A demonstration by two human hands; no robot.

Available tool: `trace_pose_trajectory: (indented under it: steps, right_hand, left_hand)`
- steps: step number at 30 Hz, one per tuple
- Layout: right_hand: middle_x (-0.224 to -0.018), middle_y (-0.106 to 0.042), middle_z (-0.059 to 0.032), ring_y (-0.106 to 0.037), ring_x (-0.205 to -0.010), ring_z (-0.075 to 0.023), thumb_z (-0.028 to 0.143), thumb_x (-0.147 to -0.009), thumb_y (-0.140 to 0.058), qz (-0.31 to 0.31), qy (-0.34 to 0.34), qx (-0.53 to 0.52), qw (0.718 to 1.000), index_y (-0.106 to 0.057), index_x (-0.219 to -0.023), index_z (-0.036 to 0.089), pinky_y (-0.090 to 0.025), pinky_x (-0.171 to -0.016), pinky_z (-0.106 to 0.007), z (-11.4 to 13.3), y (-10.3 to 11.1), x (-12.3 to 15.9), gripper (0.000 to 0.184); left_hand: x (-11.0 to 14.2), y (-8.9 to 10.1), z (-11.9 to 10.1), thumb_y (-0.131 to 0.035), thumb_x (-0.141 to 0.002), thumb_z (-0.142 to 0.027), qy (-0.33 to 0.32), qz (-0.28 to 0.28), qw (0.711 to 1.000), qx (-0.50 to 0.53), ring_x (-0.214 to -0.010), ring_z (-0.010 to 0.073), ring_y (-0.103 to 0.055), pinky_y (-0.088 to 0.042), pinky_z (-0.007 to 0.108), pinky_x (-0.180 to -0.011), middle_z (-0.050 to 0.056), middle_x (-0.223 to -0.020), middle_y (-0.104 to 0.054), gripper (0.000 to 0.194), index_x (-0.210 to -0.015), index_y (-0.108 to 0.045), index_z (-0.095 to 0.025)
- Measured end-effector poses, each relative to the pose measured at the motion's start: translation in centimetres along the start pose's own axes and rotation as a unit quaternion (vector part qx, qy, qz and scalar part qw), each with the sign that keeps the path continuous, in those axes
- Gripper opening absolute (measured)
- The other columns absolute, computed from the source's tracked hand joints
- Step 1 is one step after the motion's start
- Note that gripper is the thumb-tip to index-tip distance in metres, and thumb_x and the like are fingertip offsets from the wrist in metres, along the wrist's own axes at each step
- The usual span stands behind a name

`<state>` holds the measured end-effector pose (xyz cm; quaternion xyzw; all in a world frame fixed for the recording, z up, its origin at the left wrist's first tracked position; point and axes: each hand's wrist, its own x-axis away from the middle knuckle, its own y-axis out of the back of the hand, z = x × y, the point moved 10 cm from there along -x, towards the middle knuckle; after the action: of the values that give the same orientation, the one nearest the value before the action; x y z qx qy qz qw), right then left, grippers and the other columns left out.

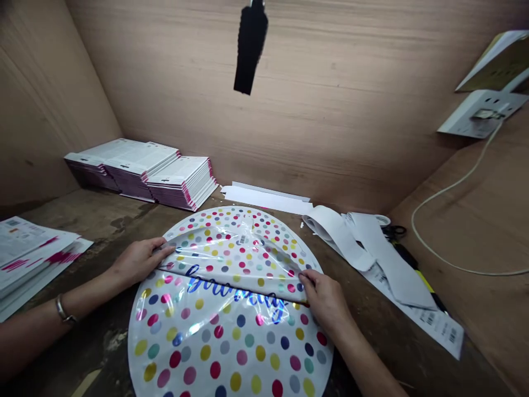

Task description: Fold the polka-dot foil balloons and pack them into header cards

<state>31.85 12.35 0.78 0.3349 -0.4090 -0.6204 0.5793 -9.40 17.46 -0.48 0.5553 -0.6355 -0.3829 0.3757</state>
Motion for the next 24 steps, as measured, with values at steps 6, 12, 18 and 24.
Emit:
trace_pose_trajectory:
  steps: [6,12,18,24]
  right_hand:
    - [-0.075,-0.068,-0.0068,-0.062,-0.075,-0.0240,0.046,-0.085,-0.036,-0.040,-0.056,0.076,0.995,-0.062,-0.081,0.021,-0.042,-0.064,-0.030,-1.0,0.6,1.5,0.036]
    - [-0.076,-0.067,-0.0069,-0.063,-0.072,-0.0216,0.040,-0.090,-0.031,-0.007,-0.055,0.156,0.986,-0.057,-0.081,0.023,-0.040,-0.060,-0.027,-1.1,-0.1,2.9,0.032]
    - [-0.072,-0.066,-0.0058,-0.062,-0.070,-0.0213,0.042,-0.091,-0.030,-0.028,-0.066,0.167,0.983,-0.054,-0.076,0.023,-0.039,-0.059,-0.028,-1.7,0.1,2.6,0.035]
    - [-0.071,-0.066,-0.0077,-0.062,-0.067,-0.0231,0.044,-0.089,-0.033,-0.024,-0.068,0.186,0.980,-0.056,-0.075,0.022,-0.037,-0.055,-0.029,-2.1,0.2,1.4,0.035]
  left_hand:
    - [1.1,0.0,0.0,-0.040,-0.085,-0.050,0.001,0.002,1.000,0.003,-0.068,0.0196,-0.058,-0.033,0.025,-0.058,0.001,-0.069,-0.064,0.034,-0.076,-0.057,-0.021]
    - [1.1,0.1,0.1,-0.039,-0.085,-0.051,0.016,0.007,1.000,0.008,-0.070,0.0202,-0.059,-0.034,0.026,-0.058,0.001,-0.072,-0.065,0.036,-0.080,-0.059,-0.022]
    - [0.7,0.1,-0.2,-0.036,-0.088,-0.046,-0.005,-0.005,1.000,-0.030,-0.069,0.0204,-0.060,-0.034,0.025,-0.057,0.002,-0.072,-0.065,0.032,-0.085,-0.058,-0.023]
    - [0.3,-0.4,0.0,-0.037,-0.087,-0.048,-0.002,-0.018,0.997,-0.074,-0.064,0.0208,-0.060,-0.032,0.025,-0.054,0.003,-0.068,-0.064,0.033,-0.086,-0.059,-0.023]
